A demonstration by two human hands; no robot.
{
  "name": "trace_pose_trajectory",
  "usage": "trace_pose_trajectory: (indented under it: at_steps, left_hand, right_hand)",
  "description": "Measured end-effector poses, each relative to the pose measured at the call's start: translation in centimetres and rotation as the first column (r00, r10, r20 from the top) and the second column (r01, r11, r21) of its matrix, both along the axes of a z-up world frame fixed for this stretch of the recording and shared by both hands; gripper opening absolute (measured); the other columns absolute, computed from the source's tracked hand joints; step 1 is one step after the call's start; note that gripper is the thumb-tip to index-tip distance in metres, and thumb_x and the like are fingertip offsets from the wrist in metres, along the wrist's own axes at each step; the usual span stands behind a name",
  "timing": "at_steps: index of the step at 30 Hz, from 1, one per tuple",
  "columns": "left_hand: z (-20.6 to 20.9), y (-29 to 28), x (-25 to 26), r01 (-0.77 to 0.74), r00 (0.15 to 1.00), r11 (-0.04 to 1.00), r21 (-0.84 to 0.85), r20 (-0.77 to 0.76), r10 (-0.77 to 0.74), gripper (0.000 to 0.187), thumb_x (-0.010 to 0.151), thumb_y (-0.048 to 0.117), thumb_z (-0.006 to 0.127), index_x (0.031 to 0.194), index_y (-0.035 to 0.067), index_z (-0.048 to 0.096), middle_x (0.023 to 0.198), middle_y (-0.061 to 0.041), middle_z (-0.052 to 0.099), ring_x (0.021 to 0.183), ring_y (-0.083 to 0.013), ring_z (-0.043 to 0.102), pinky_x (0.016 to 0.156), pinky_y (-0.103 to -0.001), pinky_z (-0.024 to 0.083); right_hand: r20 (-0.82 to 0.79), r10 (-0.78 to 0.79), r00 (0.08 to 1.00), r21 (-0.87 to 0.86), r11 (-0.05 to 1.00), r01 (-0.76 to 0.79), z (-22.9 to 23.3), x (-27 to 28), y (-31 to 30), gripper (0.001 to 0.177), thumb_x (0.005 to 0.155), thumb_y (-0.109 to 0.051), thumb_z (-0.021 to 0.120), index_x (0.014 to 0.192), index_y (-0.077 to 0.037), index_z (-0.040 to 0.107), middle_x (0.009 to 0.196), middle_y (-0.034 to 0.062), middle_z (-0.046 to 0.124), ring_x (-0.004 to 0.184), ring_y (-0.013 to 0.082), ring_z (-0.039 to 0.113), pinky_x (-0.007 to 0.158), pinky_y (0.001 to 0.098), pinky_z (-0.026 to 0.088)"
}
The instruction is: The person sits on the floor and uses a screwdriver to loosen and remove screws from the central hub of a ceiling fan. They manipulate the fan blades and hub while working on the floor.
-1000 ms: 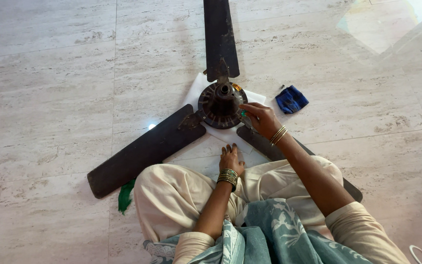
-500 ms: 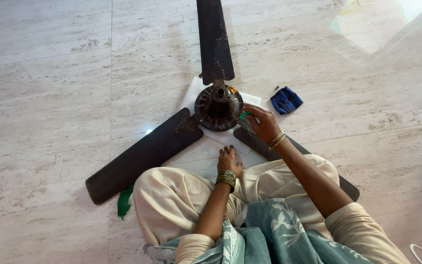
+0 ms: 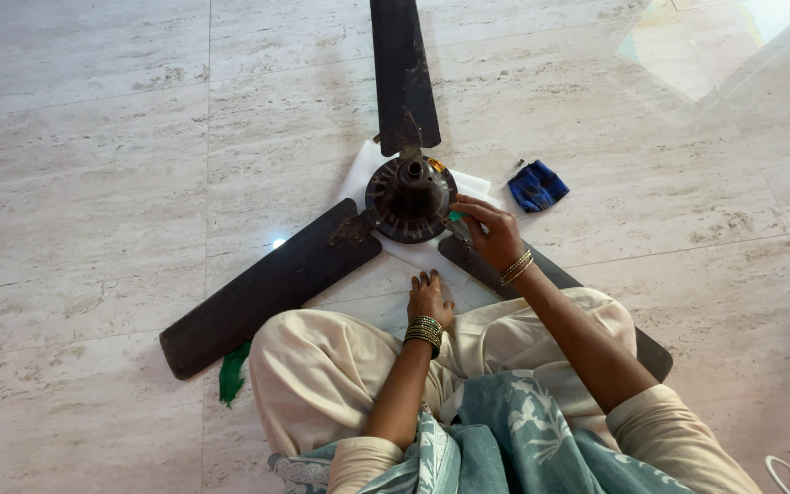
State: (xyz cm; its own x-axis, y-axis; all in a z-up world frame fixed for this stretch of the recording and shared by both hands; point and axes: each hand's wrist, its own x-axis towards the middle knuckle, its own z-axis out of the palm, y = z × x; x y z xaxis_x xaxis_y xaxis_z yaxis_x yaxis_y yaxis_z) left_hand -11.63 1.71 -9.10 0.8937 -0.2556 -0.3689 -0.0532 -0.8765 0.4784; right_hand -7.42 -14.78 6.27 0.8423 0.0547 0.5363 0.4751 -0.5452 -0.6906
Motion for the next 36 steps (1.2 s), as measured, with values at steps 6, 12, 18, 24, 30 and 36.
trace_pose_trajectory:
  at_steps: [6, 12, 18, 24, 30, 36]
  left_hand:
    - [0.2, 0.0, -0.1, -0.016, 1.000, 1.000, 0.001, -0.018, 0.016, 0.088, 0.086, 0.025, 0.080, 0.156, 0.006, 0.029, 0.163, -0.021, 0.028, 0.151, -0.0401, 0.024, 0.121, -0.046, 0.029]
    - [-0.5, -0.1, -0.7, -0.102, 0.993, 0.993, -0.058, 0.053, 0.105, 0.072, 0.088, 0.026, 0.077, 0.148, 0.007, 0.043, 0.161, -0.016, 0.037, 0.151, -0.0367, 0.030, 0.120, -0.044, 0.035]
    - [0.8, 0.0, -0.2, -0.295, 0.952, 0.939, -0.179, 0.027, 0.304, 0.051, 0.096, 0.032, 0.067, 0.141, 0.011, 0.056, 0.145, -0.014, 0.059, 0.134, -0.0337, 0.055, 0.112, -0.042, 0.047]
    - [7.0, -1.9, 3.4, 0.017, 0.774, 0.841, -0.541, 0.540, 0.331, 0.060, 0.095, 0.015, 0.066, 0.150, 0.007, 0.047, 0.144, -0.020, 0.060, 0.128, -0.0369, 0.059, 0.105, -0.045, 0.049]
    - [11.1, -4.3, 6.3, 0.120, 0.901, 0.829, -0.546, 0.411, 0.140, 0.074, 0.090, 0.000, 0.063, 0.158, 0.017, 0.039, 0.143, -0.021, 0.059, 0.126, -0.0386, 0.061, 0.101, -0.045, 0.055]
    - [10.2, -4.7, 6.2, 0.005, 0.904, 0.884, -0.468, 0.381, 0.196, 0.070, 0.092, 0.001, 0.060, 0.157, 0.018, 0.039, 0.141, -0.018, 0.061, 0.118, -0.0357, 0.066, 0.091, -0.043, 0.059]
  right_hand:
    - [-0.030, -0.060, 0.998, 0.002, 0.998, 0.060, -0.5, -0.4, 1.0, 0.020, 0.092, -0.009, 0.076, 0.111, -0.005, 0.075, 0.116, 0.0133, 0.076, 0.098, 0.0243, 0.077, 0.083, 0.0330, 0.063]
    - [-0.039, -0.179, 0.983, 0.045, 0.983, 0.181, -0.8, -0.1, 1.6, 0.027, 0.091, -0.011, 0.079, 0.116, -0.004, 0.074, 0.107, 0.0110, 0.077, 0.092, 0.0220, 0.078, 0.076, 0.0312, 0.062]
    - [0.026, -0.149, 0.988, 0.123, 0.982, 0.145, -1.0, -0.8, 2.0, 0.025, 0.090, -0.007, 0.078, 0.114, -0.004, 0.073, 0.107, 0.0120, 0.077, 0.091, 0.0212, 0.077, 0.076, 0.0308, 0.062]
    - [0.039, -0.134, 0.990, 0.159, 0.979, 0.126, -1.6, -1.1, 1.5, 0.034, 0.092, 0.001, 0.068, 0.126, -0.003, 0.069, 0.117, 0.0160, 0.074, 0.098, 0.0266, 0.077, 0.080, 0.0323, 0.062]
    - [0.010, -0.195, 0.981, 0.176, 0.966, 0.190, -2.7, -1.0, 0.4, 0.037, 0.092, -0.002, 0.069, 0.128, -0.006, 0.069, 0.119, 0.0163, 0.072, 0.097, 0.0291, 0.075, 0.080, 0.0356, 0.061]
    - [0.031, -0.215, 0.976, 0.080, 0.974, 0.212, -3.0, -0.9, 0.4, 0.040, 0.090, -0.007, 0.070, 0.130, -0.008, 0.069, 0.116, 0.0157, 0.072, 0.094, 0.0316, 0.074, 0.079, 0.0377, 0.060]
